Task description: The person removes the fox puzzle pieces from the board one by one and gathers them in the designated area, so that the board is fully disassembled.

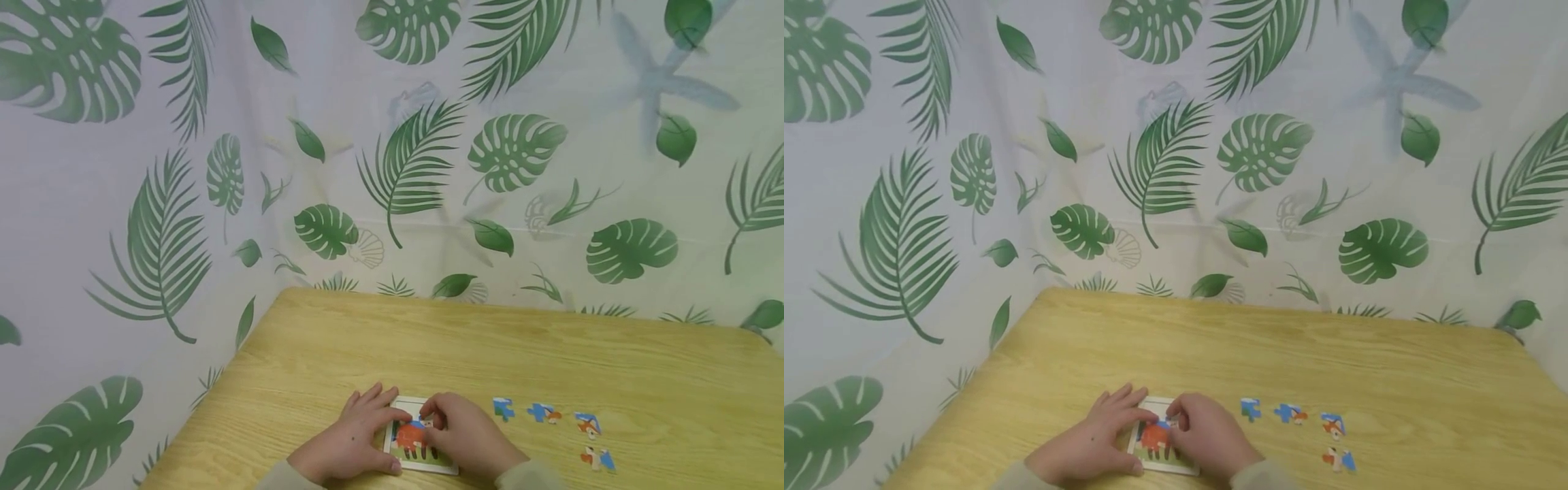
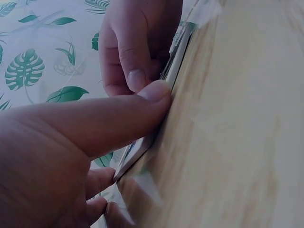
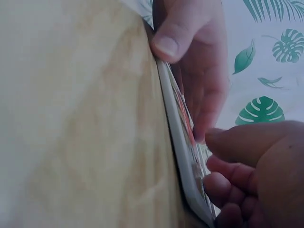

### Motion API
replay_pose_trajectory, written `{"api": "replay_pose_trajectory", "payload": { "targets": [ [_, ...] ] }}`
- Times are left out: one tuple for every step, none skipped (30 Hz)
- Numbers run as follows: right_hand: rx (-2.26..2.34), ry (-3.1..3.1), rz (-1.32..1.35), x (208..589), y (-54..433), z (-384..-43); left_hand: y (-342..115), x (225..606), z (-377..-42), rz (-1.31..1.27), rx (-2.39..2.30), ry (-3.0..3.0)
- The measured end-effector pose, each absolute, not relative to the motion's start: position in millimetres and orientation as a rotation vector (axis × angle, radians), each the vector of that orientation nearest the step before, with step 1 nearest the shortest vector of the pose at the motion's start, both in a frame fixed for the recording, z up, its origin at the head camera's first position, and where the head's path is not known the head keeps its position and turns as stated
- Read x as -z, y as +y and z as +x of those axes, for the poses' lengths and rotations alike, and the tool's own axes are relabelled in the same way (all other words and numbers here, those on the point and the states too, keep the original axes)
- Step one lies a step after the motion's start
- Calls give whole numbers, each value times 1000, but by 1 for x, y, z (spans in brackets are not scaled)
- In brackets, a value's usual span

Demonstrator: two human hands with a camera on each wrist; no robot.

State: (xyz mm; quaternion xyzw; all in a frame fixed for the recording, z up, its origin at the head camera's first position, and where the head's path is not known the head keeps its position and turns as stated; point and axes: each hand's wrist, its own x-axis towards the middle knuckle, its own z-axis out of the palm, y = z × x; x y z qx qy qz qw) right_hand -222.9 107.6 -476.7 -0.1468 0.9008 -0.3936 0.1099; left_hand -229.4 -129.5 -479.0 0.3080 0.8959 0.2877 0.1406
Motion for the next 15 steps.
{"api": "replay_pose_trajectory", "payload": {
  "targets": [
    [1143,2657,-424,477,106,-222,-130,479,-229,892,-839,2583],
    [1135,2662,-417,477,105,-222,-130,479,-229,896,-847,2581],
    [1123,2669,-414,477,104,-221,-130,479,-229,898,-853,2580],
    [1113,2677,-410,476,103,-221,-130,478,-229,902,-857,2579],
    [1095,2691,-408,476,102,-221,-130,478,-228,906,-856,2579],
    [1080,2705,-409,476,102,-220,-130,478,-228,909,-859,2579],
    [1066,2717,-414,476,101,-220,-130,478,-228,912,-857,2580],
    [1056,2726,-417,476,101,-220,-130,478,-228,914,-858,2581],
    [1042,2737,-423,476,101,-220,-130,478,-228,915,-857,2581],
    [1030,2750,-432,476,101,-219,-130,478,-228,918,-854,2582],
    [1016,2761,-437,475,101,-219,-130,478,-228,918,-853,2584],
    [1009,2765,-435,475,100,-219,-130,479,-228,918,-853,2585],
    [999,2769,-433,474,100,-219,-130,478,-229,920,-848,2587],
    [991,2771,-432,474,99,-219,-130,478,-229,918,-846,2588],
    [980,2778,-435,473,99,-219,-130,478,-229,917,-847,2589]
  ]
}}
